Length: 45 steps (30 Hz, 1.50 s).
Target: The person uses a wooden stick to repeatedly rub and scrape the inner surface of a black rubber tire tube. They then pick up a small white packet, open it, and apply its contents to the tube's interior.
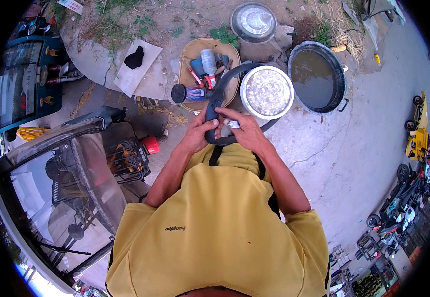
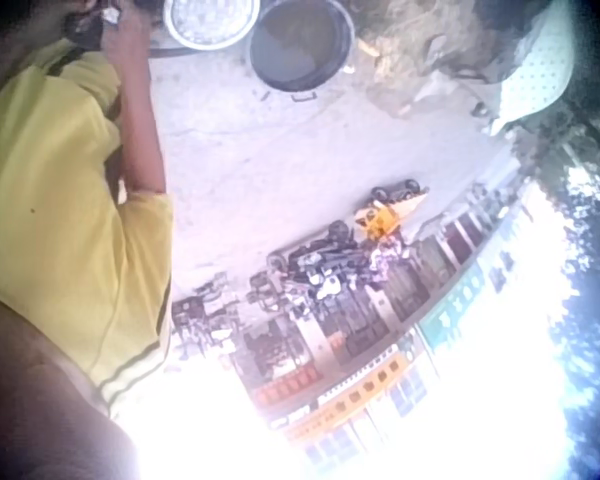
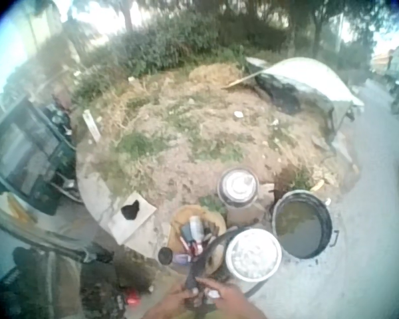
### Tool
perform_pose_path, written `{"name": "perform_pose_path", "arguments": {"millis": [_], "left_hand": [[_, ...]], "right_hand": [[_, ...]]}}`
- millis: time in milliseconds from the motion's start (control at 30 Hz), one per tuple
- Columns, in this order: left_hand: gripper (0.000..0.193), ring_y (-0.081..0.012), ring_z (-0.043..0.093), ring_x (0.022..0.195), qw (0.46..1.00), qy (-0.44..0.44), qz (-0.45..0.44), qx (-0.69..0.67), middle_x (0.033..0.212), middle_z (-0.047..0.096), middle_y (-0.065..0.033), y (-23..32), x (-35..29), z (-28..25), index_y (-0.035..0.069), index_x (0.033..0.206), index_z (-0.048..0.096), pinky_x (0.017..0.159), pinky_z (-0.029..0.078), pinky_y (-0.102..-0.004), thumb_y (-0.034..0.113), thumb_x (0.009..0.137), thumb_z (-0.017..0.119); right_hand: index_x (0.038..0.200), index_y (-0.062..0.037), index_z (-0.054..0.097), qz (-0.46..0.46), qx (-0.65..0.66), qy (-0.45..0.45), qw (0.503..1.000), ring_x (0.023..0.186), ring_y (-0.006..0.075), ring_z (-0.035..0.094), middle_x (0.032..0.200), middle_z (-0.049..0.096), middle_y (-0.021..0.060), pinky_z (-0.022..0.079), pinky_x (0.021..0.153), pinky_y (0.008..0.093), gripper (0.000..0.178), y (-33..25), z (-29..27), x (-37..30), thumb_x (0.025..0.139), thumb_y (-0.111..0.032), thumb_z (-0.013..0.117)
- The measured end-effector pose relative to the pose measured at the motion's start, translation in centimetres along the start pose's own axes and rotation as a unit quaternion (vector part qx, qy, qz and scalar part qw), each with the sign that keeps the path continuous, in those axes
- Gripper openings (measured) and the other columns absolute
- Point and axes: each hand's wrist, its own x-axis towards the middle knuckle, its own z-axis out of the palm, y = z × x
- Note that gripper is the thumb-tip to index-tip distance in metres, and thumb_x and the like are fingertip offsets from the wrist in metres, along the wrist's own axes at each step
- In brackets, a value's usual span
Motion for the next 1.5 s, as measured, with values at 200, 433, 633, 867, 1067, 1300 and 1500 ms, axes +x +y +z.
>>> {"name": "perform_pose_path", "arguments": {"millis": [200, 433, 633, 867, 1067, 1300, 1500], "left_hand": [[0.044, -0.0159, 0.059, 0.080, 1.000, -0.003, 0.001, 0.015, 0.103, 0.060, -0.0073, 0.6, 0.0, 0.9, 0.010, 0.142, 0.050, 0.069, 0.050, -0.0331, 0.006, 0.101, 0.065], [0.046, -0.0158, 0.058, 0.079, 1.000, -0.001, -0.001, 0.012, 0.100, 0.059, -0.0069, 0.3, -0.1, 0.5, 0.010, 0.144, 0.049, 0.069, 0.049, -0.0328, 0.007, 0.101, 0.065], [0.047, -0.0152, 0.058, 0.080, 1.000, 0.003, 0.000, 0.007, 0.101, 0.059, -0.0081, 0.4, 0.3, 0.5, 0.012, 0.145, 0.049, 0.068, 0.049, -0.0321, 0.008, 0.101, 0.065], [0.046, -0.0148, 0.057, 0.078, 1.000, -0.007, 0.000, -0.001, 0.103, 0.060, -0.0088, 0.4, 0.4, -0.2, 0.012, 0.145, 0.049, 0.068, 0.049, -0.0320, 0.008, 0.102, 0.065], [0.045, -0.0149, 0.057, 0.079, 1.000, -0.019, 0.005, 0.007, 0.102, 0.060, -0.0089, 1.0, 0.5, 0.2, 0.011, 0.144, 0.049, 0.068, 0.049, -0.0319, 0.008, 0.102, 0.065], [0.045, -0.0152, 0.057, 0.079, 1.000, -0.022, -0.002, 0.005, 0.102, 0.060, -0.0086, 1.9, 1.0, 0.9, 0.011, 0.144, 0.050, 0.068, 0.049, -0.0317, 0.008, 0.102, 0.065], [0.049, -0.0158, 0.059, 0.079, 1.000, -0.018, -0.005, 0.001, 0.102, 0.060, -0.0088, 2.2, 1.0, 0.2, 0.013, 0.146, 0.049, 0.068, 0.050, -0.0330, 0.009, 0.101, 0.067]], "right_hand": [[0.143, -0.0143, 0.066, 0.107, 0.037, -0.025, 0.993, 0.102, 0.0391, 0.076, 0.112, 0.076, 0.0221, 0.058, 0.088, 0.0438, 0.053, -1.8, -1.0, 1.8, 0.093, 0.002, 0.063], [0.145, -0.0154, 0.065, 0.140, 0.040, -0.032, 0.989, 0.104, 0.0368, 0.077, 0.113, 0.077, 0.0222, 0.058, 0.089, 0.0427, 0.054, -0.7, -1.3, 1.6, 0.094, 0.002, 0.064], [0.147, -0.0165, 0.065, 0.035, 0.058, -0.008, 0.998, 0.102, 0.0290, 0.077, 0.113, 0.079, 0.0179, 0.057, 0.091, 0.0402, 0.051, 0.8, -0.1, 0.9, 0.097, -0.004, 0.066], [0.149, -0.0168, 0.064, 0.053, 0.083, -0.026, 0.995, 0.117, 0.0286, 0.074, 0.128, 0.076, 0.0161, 0.054, 0.102, 0.0369, 0.054, 0.7, -0.2, 0.3, 0.098, 0.001, 0.063], [0.151, -0.0127, 0.061, 0.031, 0.098, -0.007, 0.995, 0.116, 0.0250, 0.073, 0.130, 0.076, 0.0141, 0.054, 0.101, 0.0358, 0.057, 1.6, -0.1, 0.2, 0.096, 0.003, 0.063], [0.151, -0.0159, 0.061, 0.125, 0.128, -0.052, 0.982, 0.118, 0.0270, 0.073, 0.131, 0.075, 0.0159, 0.053, 0.104, 0.0381, 0.054, 1.1, -0.5, 1.9, 0.099, 0.000, 0.062], [0.151, -0.0157, 0.063, 0.113, 0.128, -0.011, 0.985, 0.099, 0.0190, 0.072, 0.112, 0.078, 0.0165, 0.055, 0.096, 0.0364, 0.052, 0.4, -0.6, 2.9, 0.100, 0.000, 0.062]]}}
